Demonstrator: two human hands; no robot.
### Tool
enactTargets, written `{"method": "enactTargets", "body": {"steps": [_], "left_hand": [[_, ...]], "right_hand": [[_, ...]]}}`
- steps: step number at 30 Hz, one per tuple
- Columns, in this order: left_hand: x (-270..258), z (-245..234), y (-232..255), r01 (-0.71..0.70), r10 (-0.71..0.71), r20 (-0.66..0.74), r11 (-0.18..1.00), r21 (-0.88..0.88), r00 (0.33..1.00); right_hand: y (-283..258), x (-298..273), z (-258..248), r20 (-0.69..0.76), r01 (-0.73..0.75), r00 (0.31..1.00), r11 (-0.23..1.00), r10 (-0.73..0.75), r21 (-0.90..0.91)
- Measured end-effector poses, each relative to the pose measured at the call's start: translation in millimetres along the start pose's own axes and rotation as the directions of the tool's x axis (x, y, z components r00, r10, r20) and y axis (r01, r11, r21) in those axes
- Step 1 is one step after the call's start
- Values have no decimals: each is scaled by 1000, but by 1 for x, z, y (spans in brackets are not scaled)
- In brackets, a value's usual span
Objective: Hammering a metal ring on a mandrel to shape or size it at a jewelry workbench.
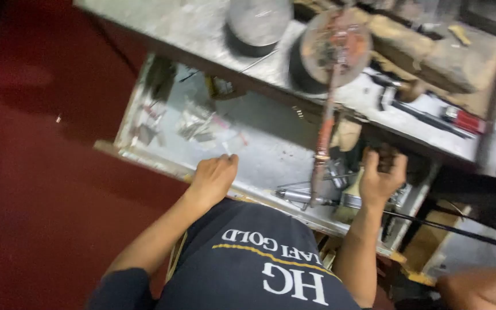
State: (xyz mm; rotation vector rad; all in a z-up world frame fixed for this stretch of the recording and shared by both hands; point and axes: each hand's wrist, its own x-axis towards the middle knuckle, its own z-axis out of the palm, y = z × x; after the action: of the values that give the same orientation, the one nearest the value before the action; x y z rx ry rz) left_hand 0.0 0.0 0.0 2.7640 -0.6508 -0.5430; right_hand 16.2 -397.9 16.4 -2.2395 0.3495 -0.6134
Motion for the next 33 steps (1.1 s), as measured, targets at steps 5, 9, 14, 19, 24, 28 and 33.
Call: {"method": "enactTargets", "body": {"steps": [5, 9, 14, 19, 24, 28, 33], "left_hand": [[4, -2, 6, -31, 33, -27, 998, 60, 999], [5, -19, 4, -4, 6, 42, 999, -48, 999], [20, -49, 9, -114, 92, -76, 918, -380, 993], [42, -74, 41, -181, 167, -91, 677, -713, 982], [71, -23, 98, 296, 247, 224, -311, -903, 943], [67, -69, 92, 110, 92, 117, 75, -991, 989], [62, -41, 79, 61, 202, 30, -149, -987, 979]], "right_hand": [[-30, -5, -10, 69, 85, 994, 995, -82, -49], [-53, -10, -38, 306, 302, 934, 867, -185, -396], [-54, -30, -61, 480, 153, 821, 690, 310, -707], [-61, -38, -53, 462, 21, 769, 704, 442, -710], [-76, -78, 5, 411, 591, 725, 806, -553, 40], [-97, -56, 19, 460, 714, 614, 700, -641, 21], [-106, -48, 26, 422, 655, 627, 736, -655, 171]]}}
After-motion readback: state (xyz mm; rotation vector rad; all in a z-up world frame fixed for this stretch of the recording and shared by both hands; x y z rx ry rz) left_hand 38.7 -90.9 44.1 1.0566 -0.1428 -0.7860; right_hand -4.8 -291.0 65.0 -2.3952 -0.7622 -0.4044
